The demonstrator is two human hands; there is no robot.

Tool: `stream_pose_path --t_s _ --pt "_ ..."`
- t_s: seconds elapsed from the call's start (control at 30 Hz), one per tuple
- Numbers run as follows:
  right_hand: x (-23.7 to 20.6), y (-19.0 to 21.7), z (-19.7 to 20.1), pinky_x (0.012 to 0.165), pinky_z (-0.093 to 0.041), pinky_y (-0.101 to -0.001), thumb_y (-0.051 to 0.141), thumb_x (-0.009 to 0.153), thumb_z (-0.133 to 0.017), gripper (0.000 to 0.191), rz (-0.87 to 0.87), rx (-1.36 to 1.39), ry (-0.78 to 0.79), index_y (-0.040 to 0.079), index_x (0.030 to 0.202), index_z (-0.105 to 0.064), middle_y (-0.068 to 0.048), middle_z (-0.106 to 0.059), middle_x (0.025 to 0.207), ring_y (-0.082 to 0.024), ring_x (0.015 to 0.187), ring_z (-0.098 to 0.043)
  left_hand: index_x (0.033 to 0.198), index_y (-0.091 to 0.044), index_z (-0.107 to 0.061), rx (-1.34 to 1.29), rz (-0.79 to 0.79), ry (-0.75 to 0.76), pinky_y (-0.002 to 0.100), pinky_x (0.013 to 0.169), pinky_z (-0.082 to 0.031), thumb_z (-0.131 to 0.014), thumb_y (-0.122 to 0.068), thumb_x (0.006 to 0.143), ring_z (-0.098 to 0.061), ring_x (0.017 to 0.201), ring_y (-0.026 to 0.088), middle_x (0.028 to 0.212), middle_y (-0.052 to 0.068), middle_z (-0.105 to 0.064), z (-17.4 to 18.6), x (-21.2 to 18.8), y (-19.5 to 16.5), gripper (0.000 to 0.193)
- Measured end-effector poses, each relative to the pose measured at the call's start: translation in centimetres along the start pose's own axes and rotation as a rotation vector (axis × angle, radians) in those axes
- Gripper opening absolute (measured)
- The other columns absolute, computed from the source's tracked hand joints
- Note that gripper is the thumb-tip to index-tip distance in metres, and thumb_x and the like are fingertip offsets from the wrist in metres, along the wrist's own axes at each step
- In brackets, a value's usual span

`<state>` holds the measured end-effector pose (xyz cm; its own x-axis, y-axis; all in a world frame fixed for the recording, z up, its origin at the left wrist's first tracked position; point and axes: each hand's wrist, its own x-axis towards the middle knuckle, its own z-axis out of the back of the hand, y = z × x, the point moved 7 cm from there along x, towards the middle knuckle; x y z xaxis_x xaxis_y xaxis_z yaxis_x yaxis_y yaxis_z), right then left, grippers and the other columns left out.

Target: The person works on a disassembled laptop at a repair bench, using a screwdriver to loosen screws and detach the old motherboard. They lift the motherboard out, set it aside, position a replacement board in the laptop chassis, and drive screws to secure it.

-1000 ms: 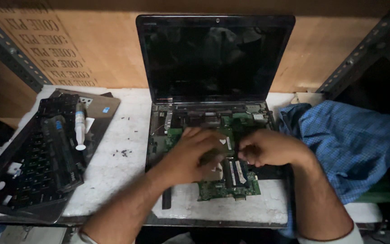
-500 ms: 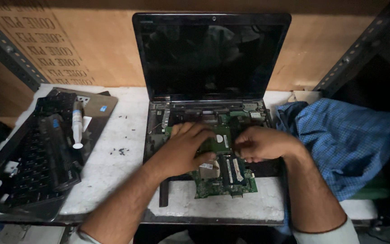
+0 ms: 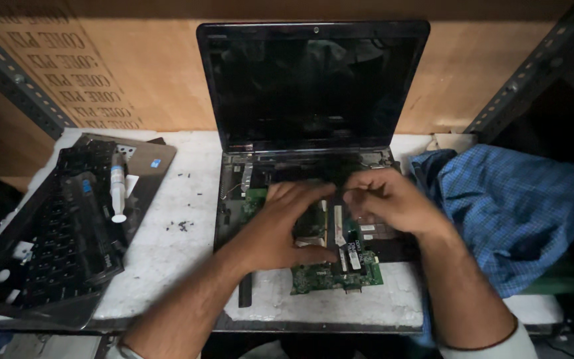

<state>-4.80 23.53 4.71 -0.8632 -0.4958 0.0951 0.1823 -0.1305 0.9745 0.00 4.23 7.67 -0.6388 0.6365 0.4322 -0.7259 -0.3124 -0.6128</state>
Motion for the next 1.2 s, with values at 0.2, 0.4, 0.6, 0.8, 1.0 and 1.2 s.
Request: stream_pose_path --t_s 0.2,0.4,0.6,0.8,1.0,1.2 --pt "0.4 0.1 -1.0 0.053 -0.044 -0.0222 0.005 0.100 -0.062 0.011 -0.007 -0.021 -0.041 0.000 0.097 -0.072 -0.001 -0.066 0.070 -0.006 0.059 -0.056 0.146 -0.010 -0.052 -0.024 -0.067 -0.071 0.045 0.116 -0.036 -0.091 -0.037 0.075 -0.052 0.135 0.031 0.141 0.015 -0.060 0.4 -0.4 0.5 0.086" --pt "0.6 -0.1 -0.5 0.054 -0.045 -0.0213 0.004 0.097 -0.059 0.013 -0.015 -0.118 -0.085 0.005 0.102 -0.071 0.000 -0.069 0.074 -0.005 0.061 -0.056 0.140 -0.009 -0.057 -0.128 0.099 -0.370 0.041 0.109 -0.046 -0.081 -0.028 0.086 -0.061 0.120 0.023 0.118 0.009 -0.067 2.5 -1.2 6.1 0.061" --pt "0.8 0.1 -0.5 0.062 -0.047 -0.0218 0.003 0.098 -0.061 0.011 0.069 -0.235 -0.092 0.004 0.102 -0.072 0.000 -0.070 0.077 -0.005 0.072 -0.062 0.134 -0.007 -0.059 -0.315 0.325 -0.594 0.035 0.092 -0.052 -0.076 -0.027 0.088 -0.060 0.097 0.019 0.100 0.005 -0.063 5.7 -1.7 11.3 0.053" --pt "1.1 0.6 -0.4 0.059 -0.051 -0.0256 0.005 0.093 -0.067 0.009 0.016 -0.533 -0.202 0.005 0.098 -0.074 -0.002 -0.073 0.074 -0.009 0.066 -0.063 0.128 -0.004 -0.061 0.424 0.221 -0.457 0.046 0.095 -0.044 -0.094 -0.028 0.071 -0.058 0.113 0.035 0.119 0.015 -0.064 10.1 -2.1 8.1 0.070" --pt "1.3 1.6 -1.2 0.063 -0.055 -0.0290 0.006 0.085 -0.071 0.014 0.013 -0.714 -0.201 0.007 0.098 -0.076 -0.006 -0.079 0.083 -0.013 0.067 -0.071 0.137 -0.011 -0.059 0.053 0.151 -0.084 0.041 0.107 -0.047 -0.091 -0.032 0.068 -0.059 0.123 0.031 0.130 0.013 -0.064 8.1 -1.5 7.5 0.078" --pt "1.3 3.3 -1.9 0.070 -0.059 -0.0284 0.004 0.083 -0.069 0.016 0.112 -0.672 -0.177 0.006 0.098 -0.075 -0.007 -0.081 0.087 -0.014 0.076 -0.076 0.139 -0.010 -0.058 0.178 0.044 -0.036 0.042 0.105 -0.039 -0.092 -0.034 0.070 -0.056 0.120 0.032 0.129 0.013 -0.067 4.4 -0.5 4.7 0.081"
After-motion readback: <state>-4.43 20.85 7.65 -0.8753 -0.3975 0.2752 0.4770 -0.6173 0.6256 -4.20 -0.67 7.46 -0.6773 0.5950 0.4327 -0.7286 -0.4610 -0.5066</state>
